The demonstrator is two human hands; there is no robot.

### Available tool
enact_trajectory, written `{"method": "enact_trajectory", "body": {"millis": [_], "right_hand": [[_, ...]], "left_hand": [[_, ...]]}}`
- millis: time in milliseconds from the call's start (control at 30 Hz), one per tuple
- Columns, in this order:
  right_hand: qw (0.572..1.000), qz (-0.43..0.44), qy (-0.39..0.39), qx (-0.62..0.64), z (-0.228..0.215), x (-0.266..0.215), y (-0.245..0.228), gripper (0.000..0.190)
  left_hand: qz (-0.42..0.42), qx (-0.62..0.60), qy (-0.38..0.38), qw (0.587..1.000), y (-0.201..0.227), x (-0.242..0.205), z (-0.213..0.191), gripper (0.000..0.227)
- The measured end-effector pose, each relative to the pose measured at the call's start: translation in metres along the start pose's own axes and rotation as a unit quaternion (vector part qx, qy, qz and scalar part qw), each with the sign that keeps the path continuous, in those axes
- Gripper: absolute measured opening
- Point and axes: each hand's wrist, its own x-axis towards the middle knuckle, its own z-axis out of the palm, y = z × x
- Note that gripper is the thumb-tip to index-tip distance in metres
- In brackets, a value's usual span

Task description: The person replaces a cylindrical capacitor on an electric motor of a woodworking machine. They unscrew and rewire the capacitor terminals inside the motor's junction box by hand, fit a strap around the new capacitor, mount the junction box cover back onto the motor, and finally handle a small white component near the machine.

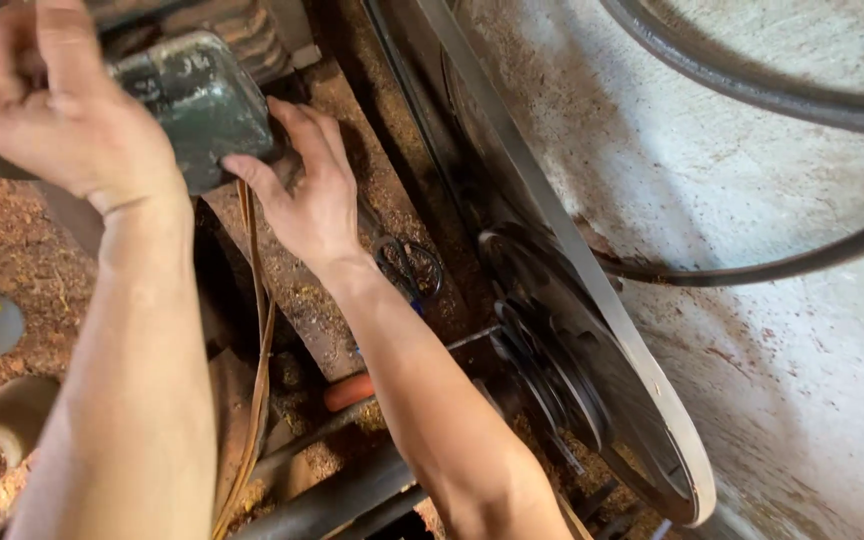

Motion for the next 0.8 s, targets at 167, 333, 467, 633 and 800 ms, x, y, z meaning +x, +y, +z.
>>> {"method": "enact_trajectory", "body": {"millis": [167,333,467,633,800], "right_hand": [[0.999,-0.018,0.028,-0.038,0.003,-0.002,0.014,0.066],[0.999,0.021,0.034,-0.017,0.001,-0.004,-0.005,0.066],[0.996,-0.019,0.074,-0.044,0.01,-0.01,-0.005,0.066],[0.997,0.0,0.067,-0.037,0.009,-0.01,-0.007,0.068],[0.998,0.031,0.058,-0.023,0.003,0.005,-0.009,0.065]], "left_hand": [[-0.054,-0.032,-0.045,0.997,0.016,-0.001,-0.007,0.027],[0.055,0.102,0.035,0.993,0.036,-0.037,0.001,0.044],[-0.236,-0.172,0.054,0.955,0.071,-0.035,0.011,0.062],[-0.112,0.043,-0.007,0.993,0.065,-0.056,0.007,0.059],[-0.105,0.106,0.009,0.989,0.061,-0.057,0.012,0.064]]}}
